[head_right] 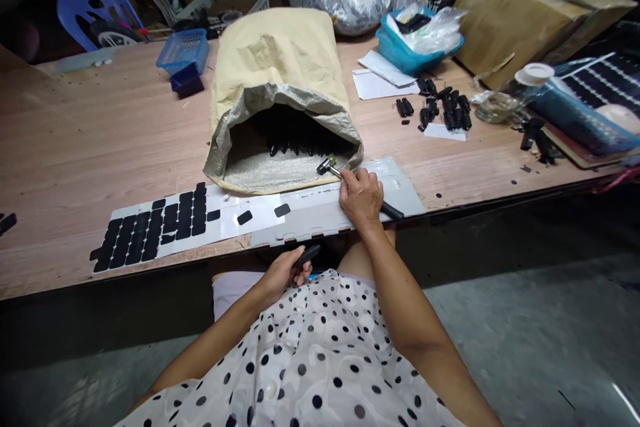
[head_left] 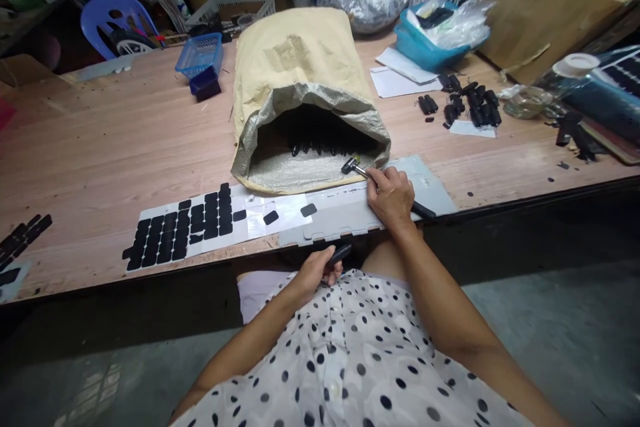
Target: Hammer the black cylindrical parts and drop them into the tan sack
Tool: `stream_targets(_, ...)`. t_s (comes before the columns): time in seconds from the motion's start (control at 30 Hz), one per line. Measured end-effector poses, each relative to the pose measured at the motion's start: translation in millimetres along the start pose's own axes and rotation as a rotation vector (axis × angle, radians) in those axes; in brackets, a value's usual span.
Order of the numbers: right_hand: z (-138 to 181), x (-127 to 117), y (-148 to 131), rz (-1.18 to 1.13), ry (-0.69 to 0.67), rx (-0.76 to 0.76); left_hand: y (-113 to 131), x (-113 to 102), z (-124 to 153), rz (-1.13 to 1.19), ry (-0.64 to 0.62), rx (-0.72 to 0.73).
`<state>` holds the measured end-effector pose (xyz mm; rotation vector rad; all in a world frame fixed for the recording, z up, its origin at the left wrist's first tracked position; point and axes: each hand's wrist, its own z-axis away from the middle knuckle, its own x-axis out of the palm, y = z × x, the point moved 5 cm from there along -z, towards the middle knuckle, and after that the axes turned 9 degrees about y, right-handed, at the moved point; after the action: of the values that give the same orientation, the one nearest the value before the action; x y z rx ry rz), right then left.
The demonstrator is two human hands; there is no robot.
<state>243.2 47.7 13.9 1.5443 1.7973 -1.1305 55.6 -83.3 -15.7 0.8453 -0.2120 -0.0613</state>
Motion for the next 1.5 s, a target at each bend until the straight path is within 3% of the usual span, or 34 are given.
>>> stream_targets(0.13, 0, 2, 1, 0.007, -0.019, 0.007, 0, 1, 3, 0.142, 0.023, -0.129)
stream_targets(0.47, 0, 0, -4, 0.038, 0.012, -0.033, 12, -2, 8, 0.169, 0.076, -0.130)
stream_targets(0.7, 0, 0, -3, 0.026, 0.001, -0.030, 13, -2, 7, 0.201, 0.041, -0.178)
stream_targets(0.8, 1, 1, -2, 0.015, 0.003, -0.029, 13, -3, 7, 0.076, 0.008, -0.132)
stream_targets(0.9, 1, 2, -3, 0.012, 0.003, -0.023, 9, -8, 2, -0.257, -0.002, -0.028)
stream_targets(1.0, 1, 2, -4, 0.001, 0.009, -0.017, 2, -21, -11, -0.678, 0.110, 0.090)
stream_targets(1.07, 1, 2, -4, -0.006, 0.014, -0.016, -9, -31, -22, -0.844, 0.188, 0.029)
stream_targets(1.17, 1, 1, -5, -0.006, 0.006, -0.018, -26, -40, -34, -0.817, 0.265, -0.089)
stream_targets(1.23, 1, 1, -5, -0.001, -0.003, -0.019, -26, -39, -36, -0.742, 0.275, -0.015)
stream_targets(1.3, 1, 0, -5, 0.003, -0.007, -0.022, -15, -31, -30, -0.732, 0.165, 0.116)
stream_targets(1.43, 2, -1, -6, 0.006, -0.007, -0.036, 29, -8, -7, -0.684, -0.289, 0.289)
stream_targets(1.5, 3, 0, -7, 0.008, -0.003, -0.038, 65, -10, -8, -0.614, -0.319, 0.331)
